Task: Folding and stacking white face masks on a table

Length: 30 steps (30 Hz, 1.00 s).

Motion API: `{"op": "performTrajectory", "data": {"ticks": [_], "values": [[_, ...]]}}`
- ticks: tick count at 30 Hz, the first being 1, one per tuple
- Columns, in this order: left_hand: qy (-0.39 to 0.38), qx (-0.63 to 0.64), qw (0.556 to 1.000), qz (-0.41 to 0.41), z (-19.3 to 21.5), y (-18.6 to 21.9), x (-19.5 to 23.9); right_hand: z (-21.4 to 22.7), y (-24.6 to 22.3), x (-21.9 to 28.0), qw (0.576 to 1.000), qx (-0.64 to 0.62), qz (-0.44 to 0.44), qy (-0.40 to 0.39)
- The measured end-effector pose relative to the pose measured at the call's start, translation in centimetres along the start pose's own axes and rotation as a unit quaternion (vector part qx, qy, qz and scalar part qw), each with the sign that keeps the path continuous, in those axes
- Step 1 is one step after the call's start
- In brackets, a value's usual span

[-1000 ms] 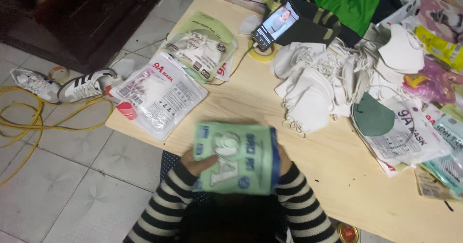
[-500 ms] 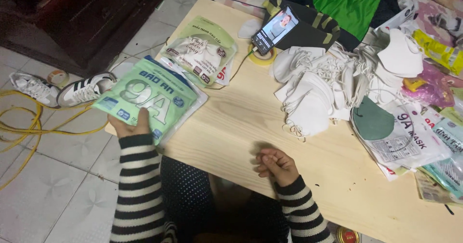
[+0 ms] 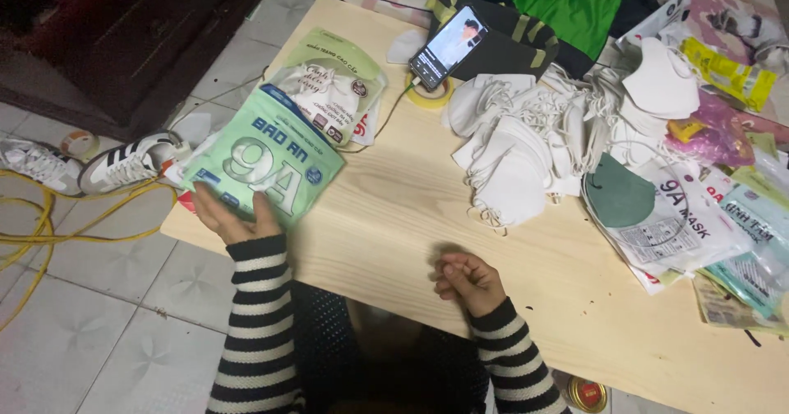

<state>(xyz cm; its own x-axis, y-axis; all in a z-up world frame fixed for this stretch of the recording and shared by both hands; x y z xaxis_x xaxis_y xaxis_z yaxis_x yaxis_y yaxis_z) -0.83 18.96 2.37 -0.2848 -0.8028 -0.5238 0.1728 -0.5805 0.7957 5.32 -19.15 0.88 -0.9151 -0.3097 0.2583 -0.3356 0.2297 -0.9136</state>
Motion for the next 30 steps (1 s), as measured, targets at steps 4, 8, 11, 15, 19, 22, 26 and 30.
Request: {"op": "performTrajectory", "data": {"ticks": [4, 8, 11, 15, 19, 22, 26, 30], "values": [[-0.007, 0.001, 1.0, 0.0, 1.3, 3.0, 0.3, 1.8, 0.3, -1.1, 0.999, 0.027, 0.011, 0.014], [-0.027, -0.011, 1.0, 0.004, 1.7, 3.9, 1.2, 4.2, 2.0, -2.2, 0.998, 0.05, 0.04, 0.03], [-0.019, -0.011, 1.0, 0.005, 2.3, 4.8, 1.6, 4.4, 2.1, -2.2, 0.997, 0.05, 0.043, 0.032], [-0.028, 0.119, 0.983, 0.14, 1.8, 2.0, 2.8, 2.9, 2.3, -1.8, 0.999, 0.043, 0.03, 0.014], [-0.079, 0.173, 0.965, 0.18, 2.8, 3.5, 3.9, -0.6, 2.8, -0.7, 1.0, 0.028, -0.001, -0.01], [-0.184, 0.254, 0.911, 0.267, 4.1, 5.9, 4.7, -4.1, 1.7, 0.8, 0.995, -0.017, -0.095, -0.039], [-0.278, 0.449, 0.761, 0.376, 5.1, 10.6, 5.8, -8.3, -0.2, 2.5, 0.98, -0.106, -0.128, -0.108], [-0.328, 0.525, 0.7, 0.355, 2.6, 8.0, 7.4, -12.8, -2.0, 1.6, 0.968, -0.189, -0.088, -0.142]]}}
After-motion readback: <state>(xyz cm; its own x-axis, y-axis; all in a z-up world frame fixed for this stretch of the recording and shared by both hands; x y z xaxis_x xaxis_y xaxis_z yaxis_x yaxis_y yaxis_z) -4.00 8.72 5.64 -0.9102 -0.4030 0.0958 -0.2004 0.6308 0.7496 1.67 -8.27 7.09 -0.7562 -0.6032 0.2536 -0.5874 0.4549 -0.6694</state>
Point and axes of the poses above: each hand's wrist, its own x-axis away from the middle knuckle, its own z-axis out of the back of the hand, y = z × x, the point moved 1 cm from there along -x, towards the middle knuckle, and after that the axes turned 7 degrees about -x, right-handed, at the moved point
